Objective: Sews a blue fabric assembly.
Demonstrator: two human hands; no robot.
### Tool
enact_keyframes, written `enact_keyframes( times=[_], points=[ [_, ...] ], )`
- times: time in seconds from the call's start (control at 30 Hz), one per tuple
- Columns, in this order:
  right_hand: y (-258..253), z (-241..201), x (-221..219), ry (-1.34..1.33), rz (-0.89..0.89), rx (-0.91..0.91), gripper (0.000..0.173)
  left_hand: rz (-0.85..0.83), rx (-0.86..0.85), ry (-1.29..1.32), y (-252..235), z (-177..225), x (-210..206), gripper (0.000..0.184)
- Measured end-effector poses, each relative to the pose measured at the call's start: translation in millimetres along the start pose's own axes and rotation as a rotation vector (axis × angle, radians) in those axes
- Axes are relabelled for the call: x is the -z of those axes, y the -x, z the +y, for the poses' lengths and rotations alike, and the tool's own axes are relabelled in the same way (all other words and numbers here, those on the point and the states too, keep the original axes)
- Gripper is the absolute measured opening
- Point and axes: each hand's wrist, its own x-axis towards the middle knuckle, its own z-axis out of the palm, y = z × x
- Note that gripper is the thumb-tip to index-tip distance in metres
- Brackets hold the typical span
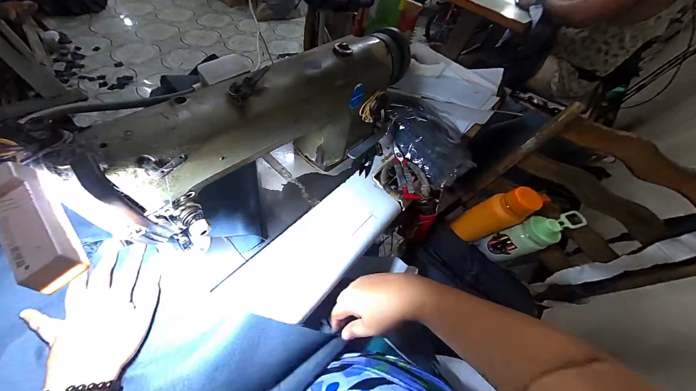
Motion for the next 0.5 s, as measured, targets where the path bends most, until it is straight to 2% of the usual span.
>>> enact_keyframes(
  times=[0.07,0.1,0.17,0.2,0.27,0.3,0.37,0.4,0.43,0.5],
  points=[
    [4.1,7.8,-10.9,0.089,-0.021,-0.204,0.044,0.035,0.001,0.037,-1.3,-2.0,-0.3,0.068],
    [4.3,8.2,-12.7,0.081,-0.018,-0.229,0.054,0.092,0.018,0.089,-1.4,-3.6,1.7,0.066],
    [-3.8,11.8,-25.7,-0.036,0.092,-0.108,0.072,0.262,0.129,0.178,-1.2,-8.9,11.3,0.06],
    [-13.3,14.0,-37.5,-0.135,0.153,-0.037,0.081,0.285,0.223,0.195,-1.3,-12.6,18.3,0.062],
    [-32.4,15.3,-61.2,-0.304,0.193,-0.05,0.093,0.196,0.374,0.165,-0.7,-16.4,26.1,0.063],
    [-42.5,14.9,-72.9,-0.35,0.254,-0.102,0.085,0.085,0.42,0.136,-0.1,-14.3,29.0,0.061],
    [-55.5,8.7,-84.9,-0.315,0.324,-0.118,0.054,-0.064,0.483,0.079,1.0,-5.6,33.7,0.054],
    [-55.0,1.3,-79.2,-0.237,0.254,-0.09,0.038,-0.106,0.506,0.059,0.9,-2.7,34.4,0.053],
    [-51.2,-10.3,-66.1,-0.14,0.135,-0.071,0.031,-0.136,0.524,0.039,0.1,-1.4,34.6,0.053],
    [-37.4,-41.1,-23.2,0.021,-0.104,-0.032,0.029,-0.185,0.548,-0.002,-1.0,0.7,36.4,0.054]
  ],
)
